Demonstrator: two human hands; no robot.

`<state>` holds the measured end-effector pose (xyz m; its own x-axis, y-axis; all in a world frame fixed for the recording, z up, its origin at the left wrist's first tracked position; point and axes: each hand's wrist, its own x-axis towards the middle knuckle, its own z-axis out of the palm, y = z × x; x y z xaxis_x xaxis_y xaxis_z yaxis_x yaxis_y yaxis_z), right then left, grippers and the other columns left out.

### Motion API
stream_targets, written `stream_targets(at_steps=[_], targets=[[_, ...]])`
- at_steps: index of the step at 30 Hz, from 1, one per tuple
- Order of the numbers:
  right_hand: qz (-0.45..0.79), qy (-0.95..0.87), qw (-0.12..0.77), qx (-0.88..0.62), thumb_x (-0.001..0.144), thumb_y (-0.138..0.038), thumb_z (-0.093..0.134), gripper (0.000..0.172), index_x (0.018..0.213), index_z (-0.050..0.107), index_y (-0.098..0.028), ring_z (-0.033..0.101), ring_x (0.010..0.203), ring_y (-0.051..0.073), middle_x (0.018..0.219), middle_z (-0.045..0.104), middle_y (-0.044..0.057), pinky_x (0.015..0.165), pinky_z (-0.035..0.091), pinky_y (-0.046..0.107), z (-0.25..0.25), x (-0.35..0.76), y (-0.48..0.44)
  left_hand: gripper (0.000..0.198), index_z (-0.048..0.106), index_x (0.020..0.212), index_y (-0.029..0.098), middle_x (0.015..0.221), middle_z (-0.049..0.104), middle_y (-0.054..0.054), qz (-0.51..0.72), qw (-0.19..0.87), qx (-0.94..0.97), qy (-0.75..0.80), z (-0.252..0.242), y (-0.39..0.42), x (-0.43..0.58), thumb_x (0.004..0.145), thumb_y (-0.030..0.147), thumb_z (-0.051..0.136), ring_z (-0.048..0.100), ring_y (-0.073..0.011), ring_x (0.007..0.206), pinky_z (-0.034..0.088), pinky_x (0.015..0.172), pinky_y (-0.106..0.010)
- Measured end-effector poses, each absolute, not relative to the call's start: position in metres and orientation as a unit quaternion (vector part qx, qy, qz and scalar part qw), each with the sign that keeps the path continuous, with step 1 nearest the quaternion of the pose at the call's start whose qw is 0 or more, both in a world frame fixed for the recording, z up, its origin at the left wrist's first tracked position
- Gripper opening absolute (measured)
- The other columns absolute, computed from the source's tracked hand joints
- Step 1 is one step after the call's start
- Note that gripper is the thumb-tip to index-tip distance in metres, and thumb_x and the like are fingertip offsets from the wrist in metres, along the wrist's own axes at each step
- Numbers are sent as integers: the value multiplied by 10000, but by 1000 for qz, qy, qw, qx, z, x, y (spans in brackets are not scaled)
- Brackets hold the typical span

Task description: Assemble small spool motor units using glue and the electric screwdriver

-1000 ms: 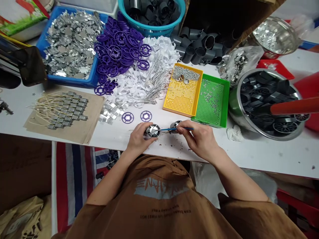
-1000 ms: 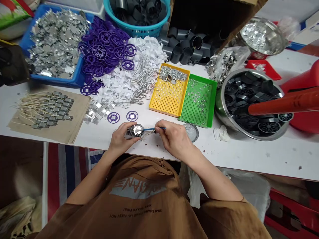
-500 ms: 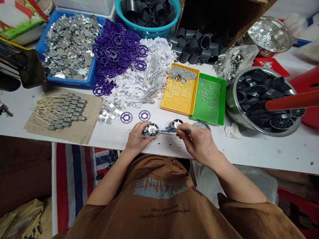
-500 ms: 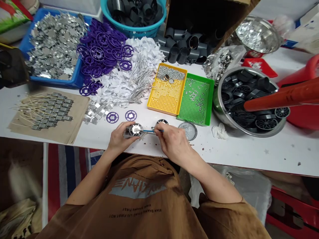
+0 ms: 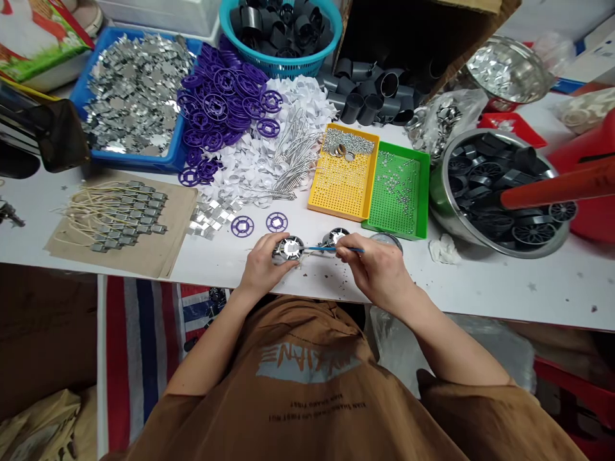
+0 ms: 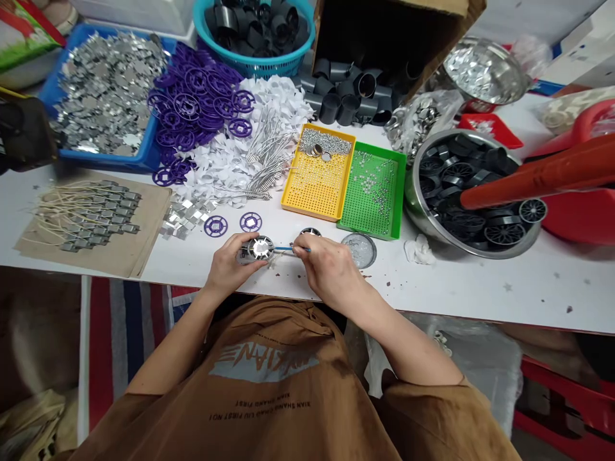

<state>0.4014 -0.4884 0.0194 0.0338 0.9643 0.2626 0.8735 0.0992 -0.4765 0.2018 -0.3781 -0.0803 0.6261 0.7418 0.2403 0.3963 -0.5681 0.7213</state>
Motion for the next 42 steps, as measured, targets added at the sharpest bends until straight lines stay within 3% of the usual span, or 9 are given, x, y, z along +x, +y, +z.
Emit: stream_targets(at_steps=[6,13,19,28,42], targets=[[114,-681,286,-665,972,-208,428,176,861,562,-185,583,590,119,703,645,8,583,416,215,22,404,-491,518,563,1172,202,1121,659,-76,270,323,844,332,-79,-378,202,713,276,792,629,-232,1080,526,946,-373],[89,-738,298,-599,977,-243,432,176,906,583,-187,641,730,148,809,687,49,681,470,243,16,410,-483,513,559,1174,203,1125,658,-80,265,327,844,333,-77,-378,201,722,292,785,624,-237,1089,521,949,-380],[130,-651,389,-639,948,-237,507,127,909,618,-190,677,700,133,790,710,31,638,506,236,20,409,-489,507,559,1176,204,1128,658,-81,264,330,843,334,-78,-378,201,729,302,778,621,-240,1092,519,952,-389],[320,-403,565,-645,882,-362,621,177,865,616,-186,694,618,138,736,723,19,617,588,277,-4,400,-488,493,565,1156,204,1099,664,-74,270,321,840,344,-76,-380,203,719,269,783,633,-235,1066,536,918,-374],[300,-322,589,-678,827,-441,668,279,824,620,-167,671,543,132,671,714,23,555,584,268,-26,400,-489,500,566,1157,203,1106,665,-74,270,317,841,347,-77,-380,203,714,274,786,633,-239,1073,537,924,-378]])
